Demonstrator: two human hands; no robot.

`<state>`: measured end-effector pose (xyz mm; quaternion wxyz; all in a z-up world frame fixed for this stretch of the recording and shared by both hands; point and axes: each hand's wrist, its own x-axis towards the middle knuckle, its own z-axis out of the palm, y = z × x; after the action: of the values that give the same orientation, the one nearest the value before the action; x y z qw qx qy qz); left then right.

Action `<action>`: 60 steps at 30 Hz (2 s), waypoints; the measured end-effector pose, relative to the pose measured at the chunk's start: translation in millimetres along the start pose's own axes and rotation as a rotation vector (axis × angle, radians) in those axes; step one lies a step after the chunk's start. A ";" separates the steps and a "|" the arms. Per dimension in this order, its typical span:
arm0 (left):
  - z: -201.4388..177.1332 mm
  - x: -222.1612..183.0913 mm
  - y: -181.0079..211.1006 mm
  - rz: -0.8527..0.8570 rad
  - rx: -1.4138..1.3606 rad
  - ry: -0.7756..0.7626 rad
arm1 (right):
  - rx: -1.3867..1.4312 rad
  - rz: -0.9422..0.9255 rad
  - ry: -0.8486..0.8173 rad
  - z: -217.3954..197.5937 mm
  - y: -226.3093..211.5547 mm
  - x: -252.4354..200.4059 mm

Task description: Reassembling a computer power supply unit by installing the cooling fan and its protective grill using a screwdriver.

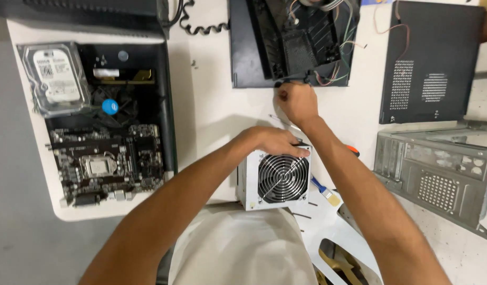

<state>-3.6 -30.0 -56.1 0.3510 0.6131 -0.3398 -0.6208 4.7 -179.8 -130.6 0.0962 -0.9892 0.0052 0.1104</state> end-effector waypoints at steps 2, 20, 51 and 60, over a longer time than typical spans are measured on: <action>0.9 -0.4 -4.9 -0.005 -0.011 0.027 | -0.055 -0.084 0.048 9.7 1.9 3.8; 9.5 -4.6 -1.1 0.022 0.020 0.037 | 0.593 0.117 0.455 -84.7 -150.3 -251.9; 10.2 3.1 -10.3 0.054 0.094 0.062 | 1.085 1.148 0.463 -87.3 -201.9 -247.5; 9.6 -4.4 -6.4 0.050 0.124 0.047 | 1.572 1.308 0.271 -93.7 -207.3 -228.4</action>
<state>-13.3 -23.0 -59.1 0.3357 0.6394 -0.3843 -0.5752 -191.2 3.2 48.4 0.6354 -0.4549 0.6239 -0.0061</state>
